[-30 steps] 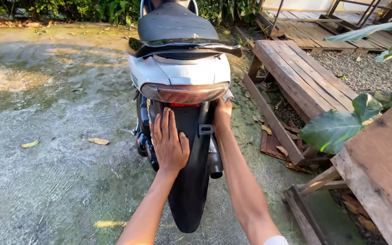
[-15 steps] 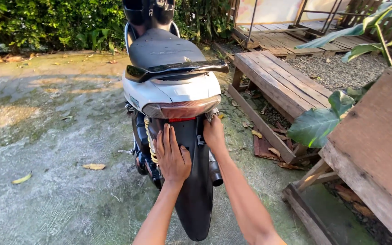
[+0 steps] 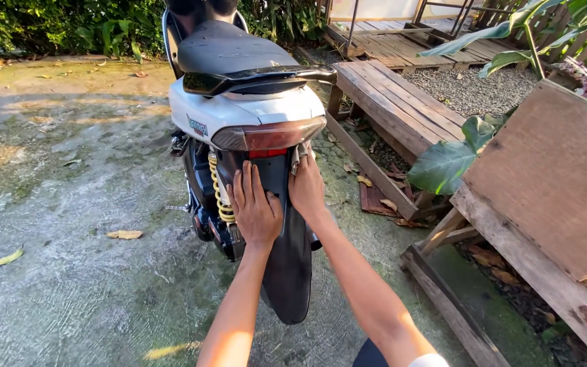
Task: The person wipes dirt off the rear fender and frame of a white scooter using a cloth.
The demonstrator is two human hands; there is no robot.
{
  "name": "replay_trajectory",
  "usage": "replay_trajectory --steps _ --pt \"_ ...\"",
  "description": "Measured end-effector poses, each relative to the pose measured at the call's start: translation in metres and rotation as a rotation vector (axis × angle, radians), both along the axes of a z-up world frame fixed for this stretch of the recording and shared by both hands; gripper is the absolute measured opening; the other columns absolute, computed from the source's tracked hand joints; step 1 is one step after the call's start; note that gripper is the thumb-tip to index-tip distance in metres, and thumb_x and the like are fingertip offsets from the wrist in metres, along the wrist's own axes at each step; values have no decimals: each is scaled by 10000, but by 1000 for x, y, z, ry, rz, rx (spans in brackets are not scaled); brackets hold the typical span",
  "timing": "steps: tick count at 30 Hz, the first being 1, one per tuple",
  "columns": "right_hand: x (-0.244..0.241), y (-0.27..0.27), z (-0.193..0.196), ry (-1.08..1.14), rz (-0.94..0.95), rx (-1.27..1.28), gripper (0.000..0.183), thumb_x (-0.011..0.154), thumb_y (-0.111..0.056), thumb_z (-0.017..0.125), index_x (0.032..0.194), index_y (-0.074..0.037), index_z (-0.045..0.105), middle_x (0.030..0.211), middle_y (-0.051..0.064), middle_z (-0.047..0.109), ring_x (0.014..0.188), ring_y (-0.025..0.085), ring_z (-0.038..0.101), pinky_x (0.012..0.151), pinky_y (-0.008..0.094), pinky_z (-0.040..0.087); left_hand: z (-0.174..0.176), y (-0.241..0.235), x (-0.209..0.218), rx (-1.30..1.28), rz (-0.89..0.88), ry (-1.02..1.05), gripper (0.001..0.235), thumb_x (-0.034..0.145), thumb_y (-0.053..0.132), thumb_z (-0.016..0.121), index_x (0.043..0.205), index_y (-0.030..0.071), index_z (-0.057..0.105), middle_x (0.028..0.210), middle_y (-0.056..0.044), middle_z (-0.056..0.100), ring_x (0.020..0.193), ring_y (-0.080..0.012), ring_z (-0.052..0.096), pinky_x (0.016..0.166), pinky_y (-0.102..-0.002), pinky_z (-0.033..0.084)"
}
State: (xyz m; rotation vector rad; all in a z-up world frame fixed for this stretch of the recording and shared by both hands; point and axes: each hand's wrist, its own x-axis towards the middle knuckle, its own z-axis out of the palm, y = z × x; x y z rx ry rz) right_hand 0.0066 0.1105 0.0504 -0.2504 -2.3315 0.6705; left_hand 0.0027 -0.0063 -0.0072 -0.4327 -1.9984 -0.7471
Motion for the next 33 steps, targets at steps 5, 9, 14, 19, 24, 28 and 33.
replay_trajectory --steps 5,9,14,19,24,28,33 --pt "-3 -5 -6 8 -70 93 678 887 -33 641 1510 18 379 1544 290 377 1268 532 514 871 650 582 5 -3 5 0 2 9 557 1061 190 378 1604 74 417 1705 -123 320 1584 -317 275 1327 -548 185" --pt "-21 7 -39 71 -148 156 779 825 -113 702 1541 -96 397 1586 164 388 1299 454 527 885 572 596 3 -3 5 8 5 29 542 1061 185 387 1588 75 445 1698 -116 340 1577 -305 301 1330 -542 181" --pt "-8 8 -37 172 -88 135 745 820 -139 686 1525 -144 443 1560 102 442 1337 346 528 922 503 587 2 -3 3 2 6 28 549 1053 193 398 1588 80 447 1697 -114 343 1571 -296 318 1327 -538 188" --pt "21 11 -20 221 73 62 559 848 -69 611 1402 -112 555 1507 103 495 1277 421 551 953 536 548 3 2 5 48 7 22 539 1047 190 408 1572 86 472 1681 -107 363 1555 -294 341 1326 -540 213" --pt "35 8 -14 249 171 -26 497 910 -73 562 1357 -279 623 1429 19 547 1276 419 563 982 559 522 2 1 5 43 22 37 539 1039 176 441 1571 95 473 1677 -105 367 1552 -288 346 1330 -537 225" --pt "41 8 -7 253 190 -68 506 893 -17 556 1311 -282 663 1385 3 578 1221 435 594 963 567 531 2 0 6 38 35 36 528 1056 179 426 1576 97 463 1677 -106 361 1554 -286 341 1331 -532 236" --pt "55 6 12 241 247 -154 413 856 -56 503 1142 -260 722 1286 32 653 1139 456 626 935 547 532 2 0 7 36 22 33 537 1056 201 400 1583 111 447 1682 -97 355 1548 -279 347 1330 -529 249"
